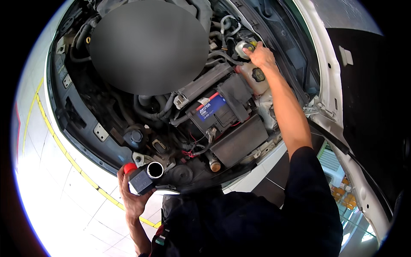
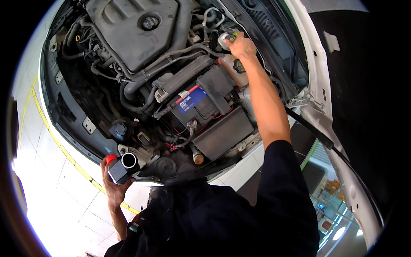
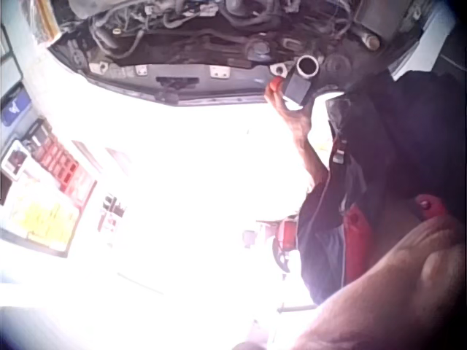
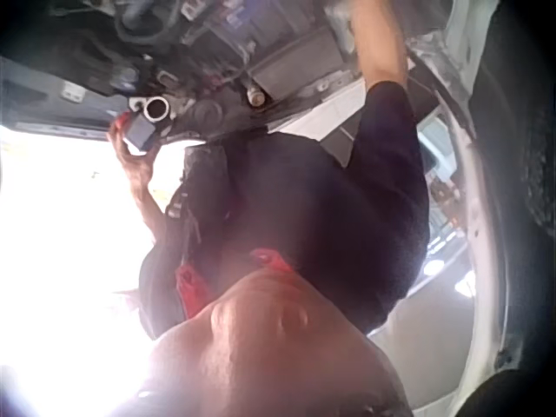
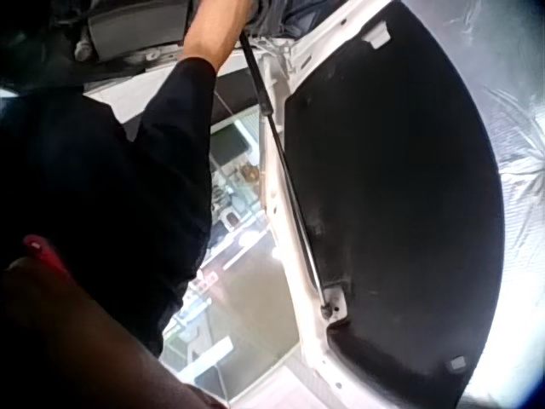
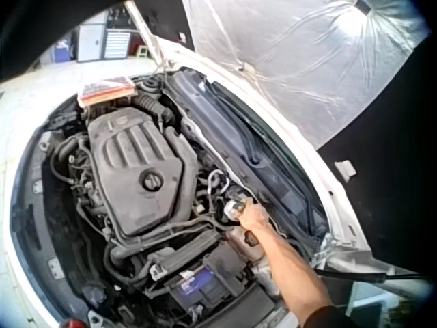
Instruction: The person pours fluids from bottles into the engine bay, retrieves and places bottles on a shelf, then returns to the engine to open and close caps. The person also picks up and places an air filter on the engine cover.
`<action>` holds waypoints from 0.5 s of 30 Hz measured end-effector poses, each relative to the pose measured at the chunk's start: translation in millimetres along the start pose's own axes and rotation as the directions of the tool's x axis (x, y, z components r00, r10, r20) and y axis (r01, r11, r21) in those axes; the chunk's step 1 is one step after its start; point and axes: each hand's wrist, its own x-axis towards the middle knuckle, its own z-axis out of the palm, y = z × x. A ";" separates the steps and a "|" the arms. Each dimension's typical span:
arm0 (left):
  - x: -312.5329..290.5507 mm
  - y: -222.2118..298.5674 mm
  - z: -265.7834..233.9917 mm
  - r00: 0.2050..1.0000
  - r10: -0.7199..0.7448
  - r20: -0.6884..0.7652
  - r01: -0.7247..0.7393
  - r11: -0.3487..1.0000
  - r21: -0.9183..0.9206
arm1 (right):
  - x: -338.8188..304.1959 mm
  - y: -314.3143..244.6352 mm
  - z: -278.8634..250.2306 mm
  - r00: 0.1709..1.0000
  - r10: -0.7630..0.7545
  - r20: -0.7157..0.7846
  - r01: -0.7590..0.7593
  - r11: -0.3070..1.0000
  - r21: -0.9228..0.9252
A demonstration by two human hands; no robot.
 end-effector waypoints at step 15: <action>17.8 -3.1 17.5 1.000 -0.005 0.030 0.005 1.000 -0.029 | 52.2 -35.7 -30.4 0.873 -0.234 0.427 0.419 0.809 -0.412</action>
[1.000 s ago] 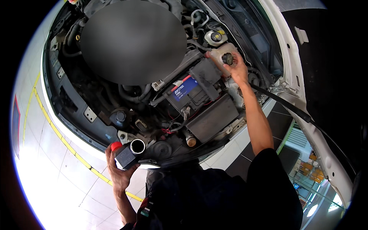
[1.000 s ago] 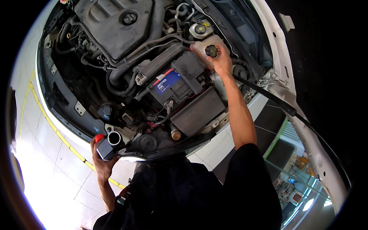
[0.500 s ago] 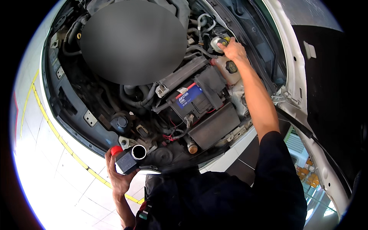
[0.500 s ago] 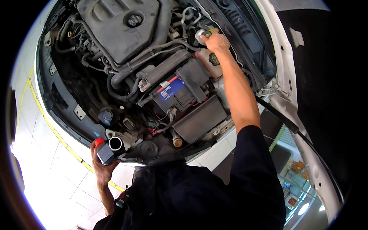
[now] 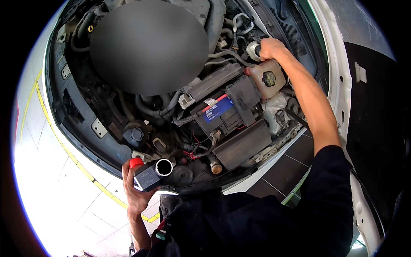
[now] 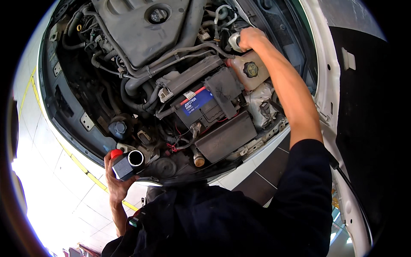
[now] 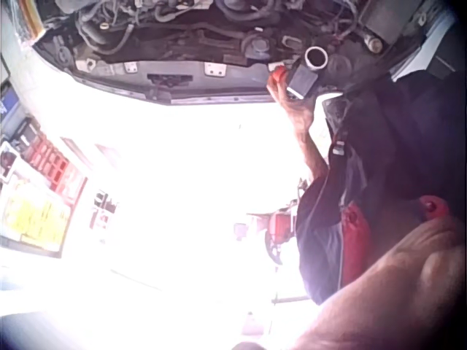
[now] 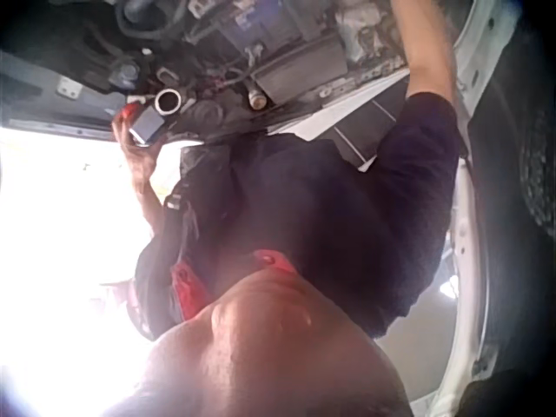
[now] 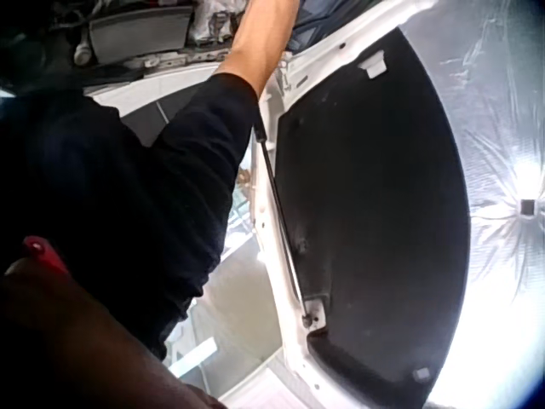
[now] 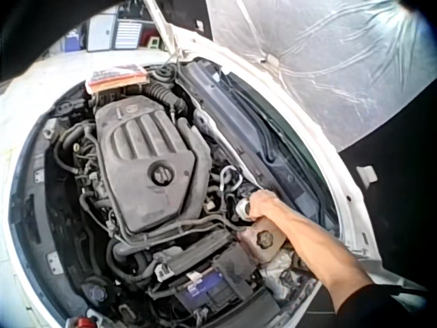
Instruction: The person pours fluids from bottles into the engine bay, retrieves and places bottles on a shelf, then returns to the engine to open and close caps. The person also picks up and places an air filter on the engine cover.
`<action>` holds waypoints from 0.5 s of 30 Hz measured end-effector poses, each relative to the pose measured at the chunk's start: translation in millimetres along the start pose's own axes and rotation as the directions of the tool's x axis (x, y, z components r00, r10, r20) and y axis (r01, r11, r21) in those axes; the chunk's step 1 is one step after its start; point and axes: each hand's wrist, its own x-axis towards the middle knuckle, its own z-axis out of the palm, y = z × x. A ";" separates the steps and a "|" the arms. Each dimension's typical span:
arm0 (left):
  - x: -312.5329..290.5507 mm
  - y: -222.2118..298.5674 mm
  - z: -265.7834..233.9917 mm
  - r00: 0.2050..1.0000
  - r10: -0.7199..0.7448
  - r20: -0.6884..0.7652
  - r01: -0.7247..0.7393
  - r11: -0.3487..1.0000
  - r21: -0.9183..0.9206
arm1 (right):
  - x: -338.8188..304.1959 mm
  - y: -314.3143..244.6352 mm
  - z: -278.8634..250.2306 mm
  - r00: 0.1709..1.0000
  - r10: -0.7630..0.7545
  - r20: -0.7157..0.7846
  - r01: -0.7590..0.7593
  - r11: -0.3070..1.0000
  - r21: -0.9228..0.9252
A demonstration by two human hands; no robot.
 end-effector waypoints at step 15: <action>7.4 -21.2 2.6 0.995 0.026 -0.095 -0.035 0.994 -0.100 | 41.8 -44.4 51.0 0.990 0.114 -0.089 -0.144 0.747 -0.649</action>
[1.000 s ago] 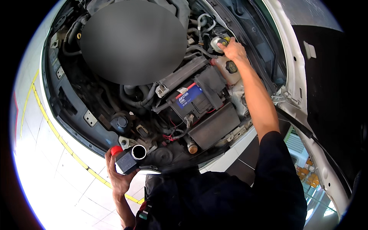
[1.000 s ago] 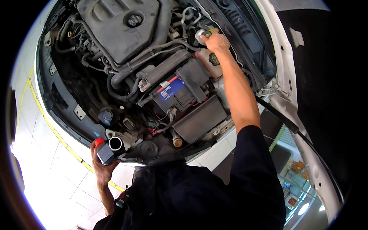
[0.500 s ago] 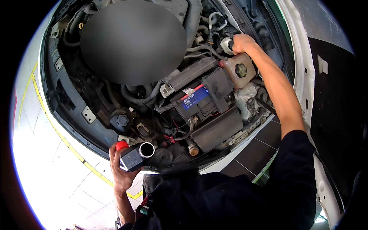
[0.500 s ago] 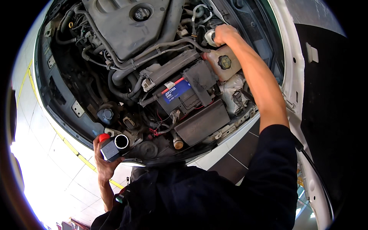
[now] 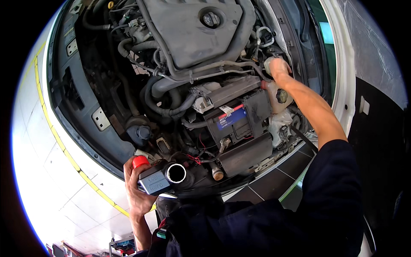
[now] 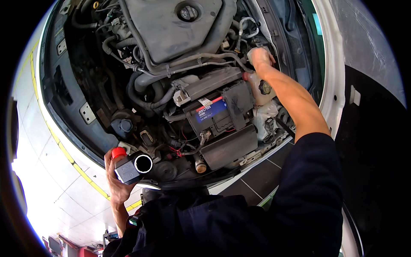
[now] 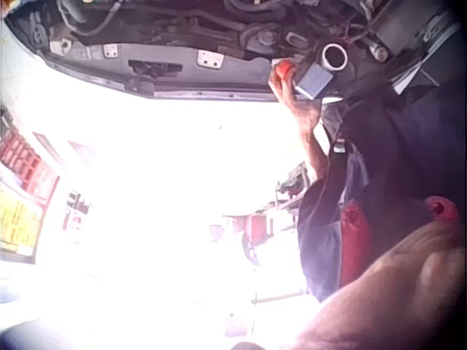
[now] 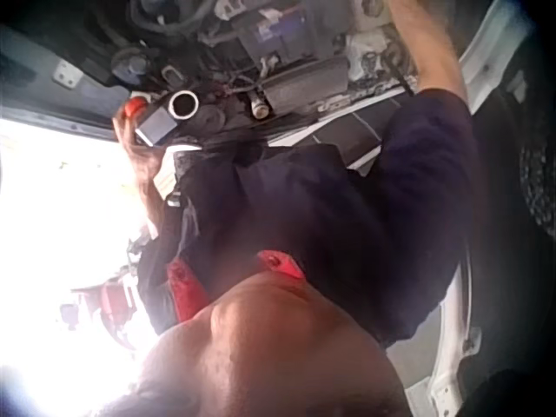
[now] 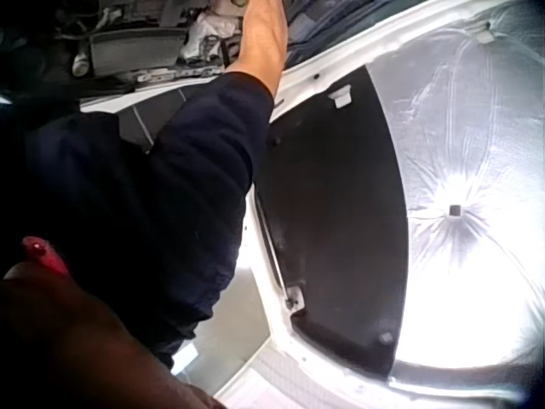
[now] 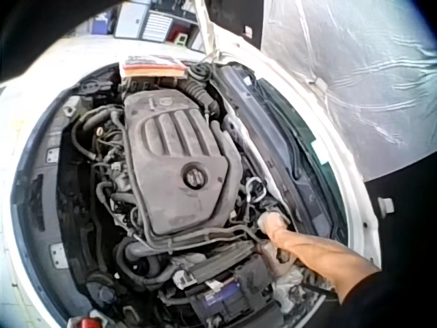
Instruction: The person pours fluids from bottles into the engine bay, retrieves and places bottles on a shelf, then returns to the engine to open and close caps. The person also picks up and places an air filter on the engine cover.
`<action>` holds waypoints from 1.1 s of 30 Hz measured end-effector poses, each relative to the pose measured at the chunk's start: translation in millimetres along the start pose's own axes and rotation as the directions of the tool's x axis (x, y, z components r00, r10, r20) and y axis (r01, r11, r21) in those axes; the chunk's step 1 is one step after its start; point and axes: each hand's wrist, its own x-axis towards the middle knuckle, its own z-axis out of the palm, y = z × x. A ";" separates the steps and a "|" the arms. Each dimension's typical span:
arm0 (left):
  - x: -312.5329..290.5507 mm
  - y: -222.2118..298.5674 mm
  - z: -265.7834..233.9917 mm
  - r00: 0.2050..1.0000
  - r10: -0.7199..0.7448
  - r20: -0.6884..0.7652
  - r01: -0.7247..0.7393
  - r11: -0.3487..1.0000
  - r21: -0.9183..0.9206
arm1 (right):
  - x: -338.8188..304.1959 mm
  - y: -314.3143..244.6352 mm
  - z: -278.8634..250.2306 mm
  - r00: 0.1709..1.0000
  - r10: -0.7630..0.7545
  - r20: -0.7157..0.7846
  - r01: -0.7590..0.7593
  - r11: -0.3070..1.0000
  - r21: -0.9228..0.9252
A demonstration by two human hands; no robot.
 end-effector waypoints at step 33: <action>21.4 23.9 10.9 0.989 0.009 0.146 -0.017 0.999 0.049 | -48.3 43.4 27.2 0.912 -0.047 -0.407 0.303 0.744 0.595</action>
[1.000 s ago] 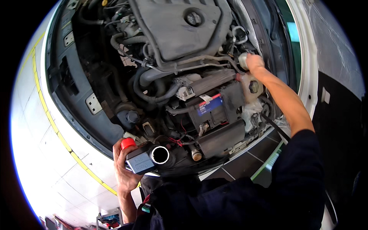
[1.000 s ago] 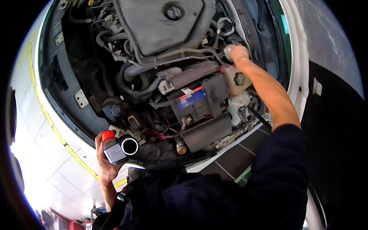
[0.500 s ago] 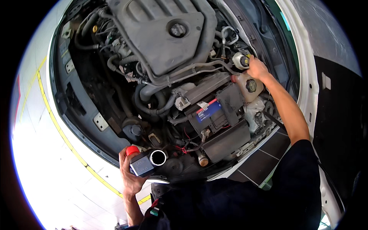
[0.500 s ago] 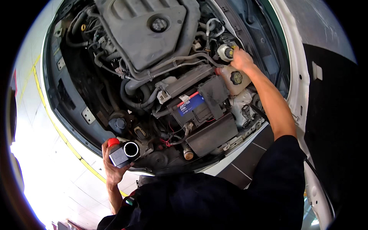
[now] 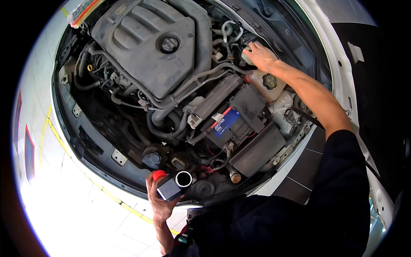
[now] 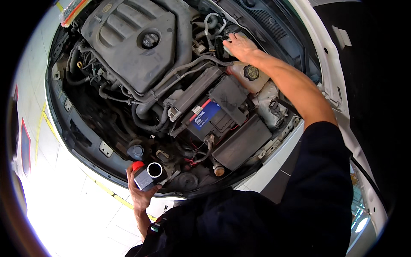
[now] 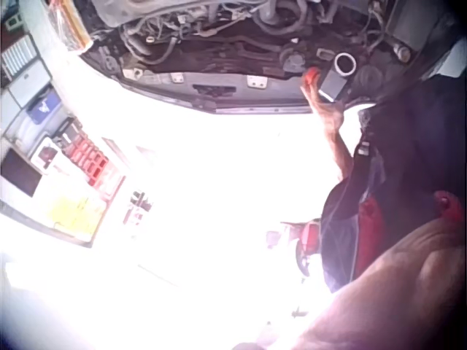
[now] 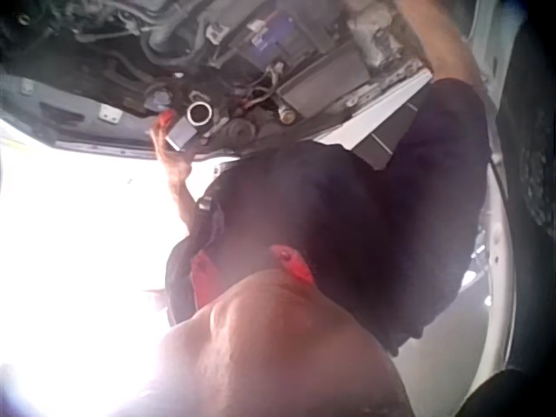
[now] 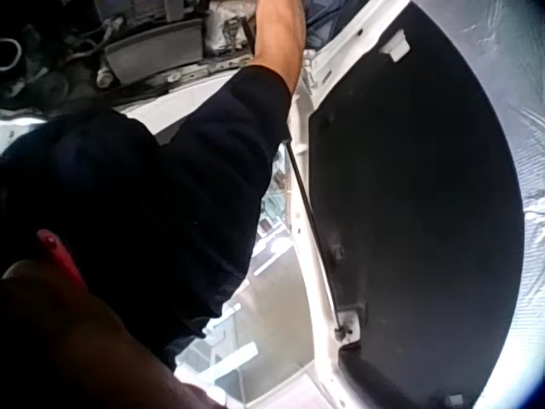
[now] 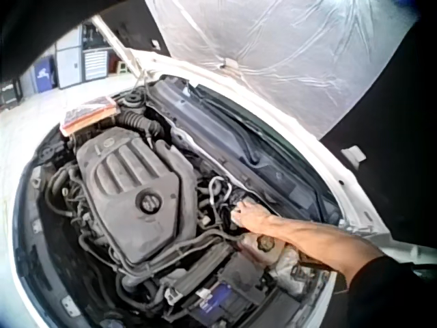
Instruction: The person pours fluids from bottles into the engine bay, retrieves and places bottles on a shelf, then returns to the engine to open and close caps. The person also picks up and places an air filter on the engine cover.
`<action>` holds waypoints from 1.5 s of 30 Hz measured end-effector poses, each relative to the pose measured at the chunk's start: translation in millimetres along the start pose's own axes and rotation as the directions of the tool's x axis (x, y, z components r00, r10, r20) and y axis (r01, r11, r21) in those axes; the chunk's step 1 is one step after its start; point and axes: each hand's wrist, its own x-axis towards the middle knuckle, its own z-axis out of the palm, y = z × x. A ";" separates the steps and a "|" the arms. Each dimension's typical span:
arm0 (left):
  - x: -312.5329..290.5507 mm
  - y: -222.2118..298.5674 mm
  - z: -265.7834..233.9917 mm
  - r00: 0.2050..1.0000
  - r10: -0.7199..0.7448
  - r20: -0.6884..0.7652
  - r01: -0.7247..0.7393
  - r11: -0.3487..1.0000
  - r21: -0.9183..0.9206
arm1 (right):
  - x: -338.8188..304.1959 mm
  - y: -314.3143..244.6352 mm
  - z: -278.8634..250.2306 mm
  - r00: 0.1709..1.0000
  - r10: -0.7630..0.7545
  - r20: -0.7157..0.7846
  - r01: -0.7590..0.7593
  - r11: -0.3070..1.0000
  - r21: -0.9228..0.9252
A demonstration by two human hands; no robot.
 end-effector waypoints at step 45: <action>94.3 80.0 -5.7 0.965 0.256 0.062 -0.263 0.936 0.235 | -5.5 -4.5 20.4 0.943 0.301 -0.140 -0.236 0.904 0.357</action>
